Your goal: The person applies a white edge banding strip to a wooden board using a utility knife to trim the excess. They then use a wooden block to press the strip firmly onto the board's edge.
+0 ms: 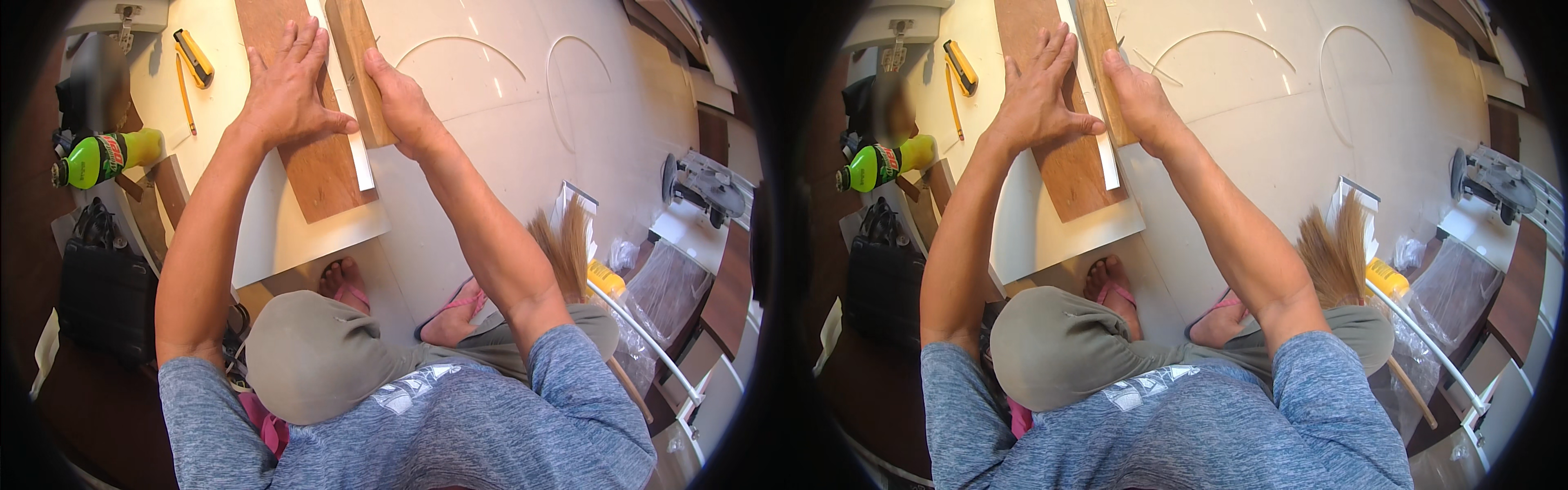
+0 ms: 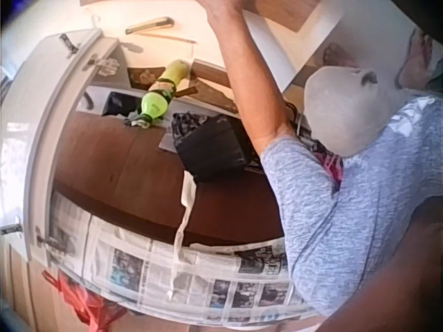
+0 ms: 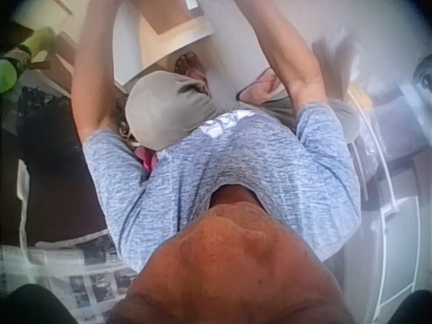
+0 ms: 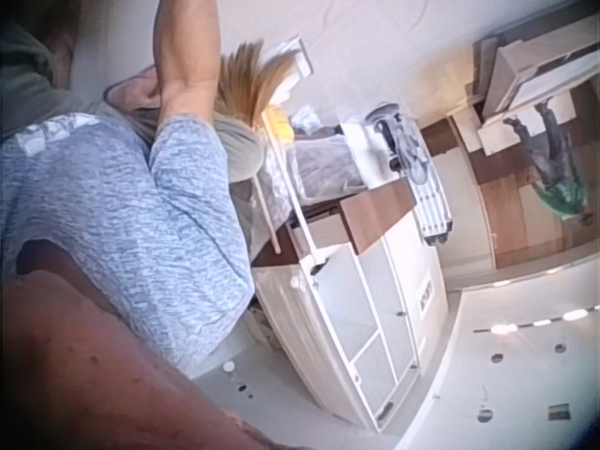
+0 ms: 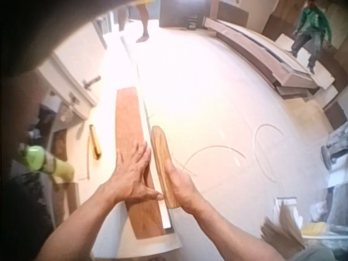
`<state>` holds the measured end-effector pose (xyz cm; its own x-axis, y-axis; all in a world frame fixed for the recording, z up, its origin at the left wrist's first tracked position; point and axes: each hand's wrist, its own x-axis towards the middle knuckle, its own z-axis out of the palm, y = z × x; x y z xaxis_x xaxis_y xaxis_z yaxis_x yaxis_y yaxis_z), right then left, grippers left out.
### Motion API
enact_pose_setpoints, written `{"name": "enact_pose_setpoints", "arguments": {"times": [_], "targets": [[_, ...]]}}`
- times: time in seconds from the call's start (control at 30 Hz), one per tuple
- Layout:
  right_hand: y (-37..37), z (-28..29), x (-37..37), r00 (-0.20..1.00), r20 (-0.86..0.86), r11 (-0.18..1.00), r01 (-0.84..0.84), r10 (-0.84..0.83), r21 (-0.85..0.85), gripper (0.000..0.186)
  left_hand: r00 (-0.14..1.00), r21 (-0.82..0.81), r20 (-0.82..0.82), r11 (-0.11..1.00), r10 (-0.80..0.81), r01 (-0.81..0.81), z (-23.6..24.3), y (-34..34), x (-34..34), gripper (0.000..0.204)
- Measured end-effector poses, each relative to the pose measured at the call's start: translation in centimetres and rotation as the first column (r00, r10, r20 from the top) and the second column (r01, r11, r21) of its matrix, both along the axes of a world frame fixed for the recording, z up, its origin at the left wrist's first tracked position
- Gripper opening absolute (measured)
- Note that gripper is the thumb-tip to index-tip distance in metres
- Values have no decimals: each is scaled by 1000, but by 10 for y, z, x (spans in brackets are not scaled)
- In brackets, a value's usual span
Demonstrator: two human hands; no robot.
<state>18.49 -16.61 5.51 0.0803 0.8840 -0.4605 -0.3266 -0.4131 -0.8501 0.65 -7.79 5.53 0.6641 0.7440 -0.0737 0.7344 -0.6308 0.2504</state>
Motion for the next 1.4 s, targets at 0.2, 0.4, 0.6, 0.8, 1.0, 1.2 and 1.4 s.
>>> {"name": "enact_pose_setpoints", "arguments": {"times": [0.2,0.4,0.6,0.8,1.0,1.2,1.4], "targets": [[42,-7,7,1000,13,1000,-4,4,-31,82,979,-198,-199,977,36,-76,30,46,15,149],[40,-13,6,998,54,999,-15,16,-31,79,990,-173,-117,980,77,-97,7,43,0,150],[2,-27,12,999,19,998,33,-32,-49,66,918,-263,-395,962,-37,-74,52,27,21,161],[-21,-14,2,999,-17,999,46,-46,-24,57,970,-267,-244,962,-11,-56,40,25,8,164],[-25,-16,3,1000,-6,1000,11,-11,-11,59,991,-206,-128,977,25,-51,22,27,8,164],[-20,-11,1,1000,17,1000,1,-1,0,61,954,-201,-299,976,19,-82,32,27,16,163],[-10,-18,3,995,86,997,-53,48,56,65,959,-224,-279,968,47,-113,31,28,13,164]]}}
